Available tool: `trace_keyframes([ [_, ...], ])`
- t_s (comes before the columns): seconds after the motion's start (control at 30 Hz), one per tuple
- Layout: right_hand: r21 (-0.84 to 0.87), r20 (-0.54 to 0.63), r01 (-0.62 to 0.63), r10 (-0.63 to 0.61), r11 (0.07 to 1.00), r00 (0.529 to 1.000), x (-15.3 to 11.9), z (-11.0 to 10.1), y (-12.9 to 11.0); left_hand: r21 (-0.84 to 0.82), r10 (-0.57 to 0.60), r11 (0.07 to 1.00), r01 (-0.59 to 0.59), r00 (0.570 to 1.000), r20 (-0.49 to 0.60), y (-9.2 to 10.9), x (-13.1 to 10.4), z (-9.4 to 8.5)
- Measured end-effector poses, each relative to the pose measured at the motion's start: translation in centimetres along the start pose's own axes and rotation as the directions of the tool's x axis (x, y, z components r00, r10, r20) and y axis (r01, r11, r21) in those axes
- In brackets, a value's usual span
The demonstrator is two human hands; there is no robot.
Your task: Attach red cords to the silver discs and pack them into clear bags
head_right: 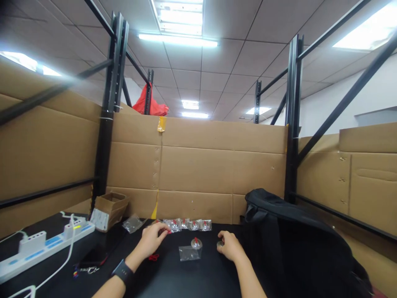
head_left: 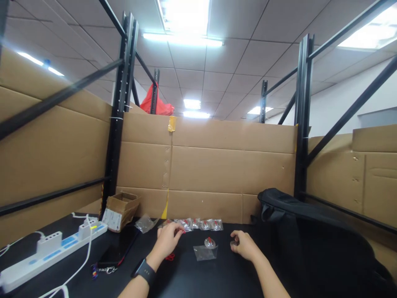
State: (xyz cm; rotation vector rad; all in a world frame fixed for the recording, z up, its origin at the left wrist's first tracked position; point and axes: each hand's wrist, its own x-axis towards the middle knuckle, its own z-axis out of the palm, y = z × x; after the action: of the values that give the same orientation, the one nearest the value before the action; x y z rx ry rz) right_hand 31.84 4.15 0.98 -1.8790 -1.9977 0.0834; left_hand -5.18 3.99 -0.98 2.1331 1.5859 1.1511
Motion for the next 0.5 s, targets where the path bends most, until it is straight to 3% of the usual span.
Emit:
trace_keyframes([
  [0.27,0.01,-0.002,-0.031,0.031,0.999,1.0,0.3,0.1,0.9,-0.087,-0.025,0.996,0.024,1.0,-0.009,1.3,-0.4,0.0],
  [0.37,0.03,-0.011,-0.03,0.03,0.999,0.999,0.2,-0.3,0.5,-0.298,0.004,0.954,-0.004,1.0,0.002,1.3,-0.1,0.6],
  [0.5,0.222,-0.09,0.102,-0.084,0.97,0.992,-0.3,-1.5,-2.5,-0.635,-0.003,0.772,0.037,0.998,0.055,1.2,0.5,1.9],
])
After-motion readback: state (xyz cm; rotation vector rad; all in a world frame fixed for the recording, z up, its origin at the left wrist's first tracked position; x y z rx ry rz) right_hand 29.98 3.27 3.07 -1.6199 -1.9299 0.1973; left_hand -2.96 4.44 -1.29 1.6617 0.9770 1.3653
